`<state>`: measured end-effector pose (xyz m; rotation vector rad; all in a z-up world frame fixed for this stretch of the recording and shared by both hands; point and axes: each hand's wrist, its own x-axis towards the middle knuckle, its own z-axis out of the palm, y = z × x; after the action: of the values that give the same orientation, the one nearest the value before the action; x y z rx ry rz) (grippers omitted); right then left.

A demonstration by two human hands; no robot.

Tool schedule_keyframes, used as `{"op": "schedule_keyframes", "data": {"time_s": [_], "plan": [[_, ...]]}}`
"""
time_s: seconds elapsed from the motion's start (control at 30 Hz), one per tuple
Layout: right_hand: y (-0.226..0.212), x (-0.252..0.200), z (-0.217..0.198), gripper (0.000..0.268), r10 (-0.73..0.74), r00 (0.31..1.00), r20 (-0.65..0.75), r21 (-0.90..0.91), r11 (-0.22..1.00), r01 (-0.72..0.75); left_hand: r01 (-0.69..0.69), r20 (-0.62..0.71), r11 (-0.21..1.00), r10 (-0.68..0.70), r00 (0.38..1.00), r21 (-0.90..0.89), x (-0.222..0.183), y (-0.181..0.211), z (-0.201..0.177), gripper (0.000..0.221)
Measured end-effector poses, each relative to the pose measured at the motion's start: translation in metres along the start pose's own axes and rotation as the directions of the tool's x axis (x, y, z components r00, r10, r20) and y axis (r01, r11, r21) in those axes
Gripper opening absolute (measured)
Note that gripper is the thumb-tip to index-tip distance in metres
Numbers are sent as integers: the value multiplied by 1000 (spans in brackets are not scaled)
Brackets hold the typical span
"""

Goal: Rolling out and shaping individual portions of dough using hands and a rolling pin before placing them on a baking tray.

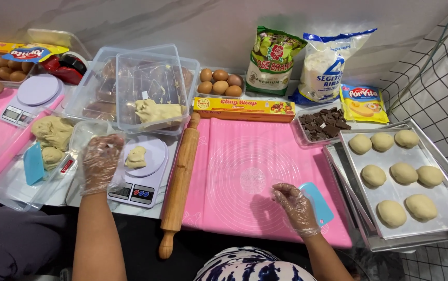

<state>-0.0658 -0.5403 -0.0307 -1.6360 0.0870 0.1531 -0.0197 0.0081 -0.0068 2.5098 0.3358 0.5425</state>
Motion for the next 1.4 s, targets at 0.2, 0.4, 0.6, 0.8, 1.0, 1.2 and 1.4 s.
{"op": "schedule_keyframes", "data": {"time_s": [0.2,0.4,0.6,0.8,1.0,1.2,1.4], "plan": [[-2,1,1,32,-32,999,-11,59,998,32,-298,-309,952,306,901,73,-22,29,-37,68],[-7,0,2,34,-46,999,-5,-41,998,46,-157,-472,907,-52,880,-392,-32,9,-29,20],[-6,0,2,31,-31,999,-13,-1,1000,31,-173,-401,740,-140,905,-650,-28,13,-26,27],[-4,1,1,31,-33,999,-14,60,998,33,-90,-398,895,-103,912,-438,-29,44,-41,27],[-3,2,1,31,-49,999,-7,80,996,50,-231,-339,743,6,941,-628,-26,33,-37,21],[-8,1,2,32,-67,998,-5,-22,997,67,91,39,987,-97,994,135,-25,74,-29,57],[-12,-1,3,32,-39,999,-22,-61,997,37,-52,214,988,19,977,148,-20,22,62,76]]}}
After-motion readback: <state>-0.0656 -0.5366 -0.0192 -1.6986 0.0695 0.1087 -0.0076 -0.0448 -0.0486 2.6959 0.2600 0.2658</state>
